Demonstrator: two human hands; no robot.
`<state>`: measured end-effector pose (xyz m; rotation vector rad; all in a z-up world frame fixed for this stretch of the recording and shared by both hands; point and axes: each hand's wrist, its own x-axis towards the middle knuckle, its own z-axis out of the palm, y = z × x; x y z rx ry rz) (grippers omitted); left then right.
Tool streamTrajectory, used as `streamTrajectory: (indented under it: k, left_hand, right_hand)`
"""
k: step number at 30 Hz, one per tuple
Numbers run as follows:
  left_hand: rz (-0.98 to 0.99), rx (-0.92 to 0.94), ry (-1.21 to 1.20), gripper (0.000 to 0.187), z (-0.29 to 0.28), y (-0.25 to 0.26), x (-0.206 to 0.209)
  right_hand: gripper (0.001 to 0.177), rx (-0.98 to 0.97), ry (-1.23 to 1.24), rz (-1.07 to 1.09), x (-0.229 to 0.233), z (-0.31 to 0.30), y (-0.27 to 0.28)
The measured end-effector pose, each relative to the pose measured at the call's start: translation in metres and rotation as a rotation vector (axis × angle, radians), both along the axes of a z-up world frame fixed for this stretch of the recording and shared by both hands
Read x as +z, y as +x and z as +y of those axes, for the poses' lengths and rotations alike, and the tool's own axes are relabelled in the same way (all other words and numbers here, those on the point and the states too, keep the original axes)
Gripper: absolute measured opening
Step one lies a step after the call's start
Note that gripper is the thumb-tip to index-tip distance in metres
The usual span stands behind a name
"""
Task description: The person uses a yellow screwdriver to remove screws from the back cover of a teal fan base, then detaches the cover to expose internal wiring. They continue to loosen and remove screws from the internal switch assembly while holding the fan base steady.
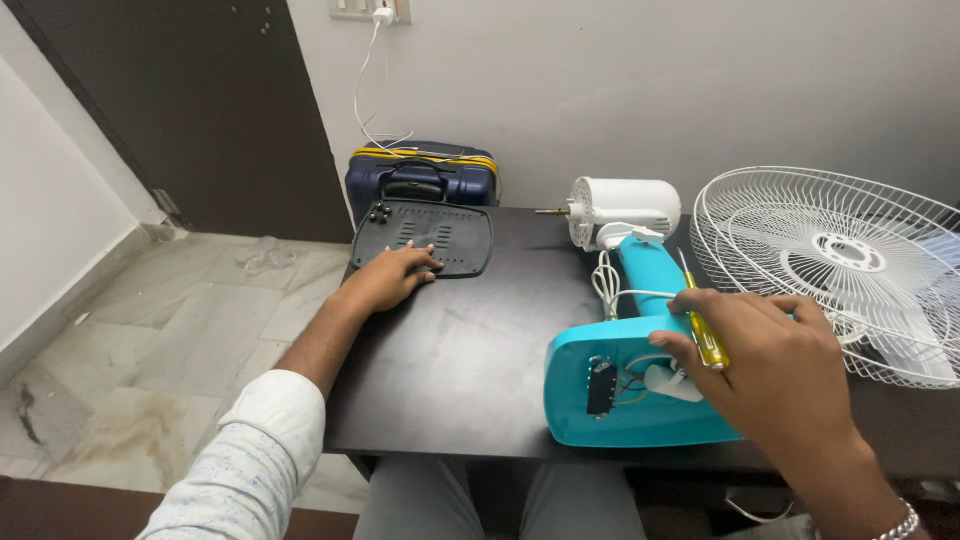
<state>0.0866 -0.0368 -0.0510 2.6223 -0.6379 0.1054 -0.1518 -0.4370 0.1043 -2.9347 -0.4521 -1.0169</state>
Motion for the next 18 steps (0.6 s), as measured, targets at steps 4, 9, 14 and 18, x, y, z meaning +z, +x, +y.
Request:
streamTrajectory:
  k: [4,9,14,18]
  left_hand:
    - [0.007,0.008,0.026,0.034,-0.002,0.000,0.005]
    - [0.012,0.030,0.091,0.034,-0.009,-0.005,0.018]
    - [0.000,0.041,-0.048,0.043,-0.011,-0.034,0.041]
    - [-0.224,-0.040,-0.195,0.040,-0.022,-0.066,0.079]
  right_hand:
    - [0.045,0.022,0.009,-0.023,-0.004,-0.001,0.001]
    - [0.040,0.061,0.038,-0.082,-0.008,-0.002,0.001]
    - [0.041,0.038,0.036,-0.060,-0.010,-0.002,0.001]
    - [0.040,0.043,0.035,-0.081,-0.009,-0.001,0.001]
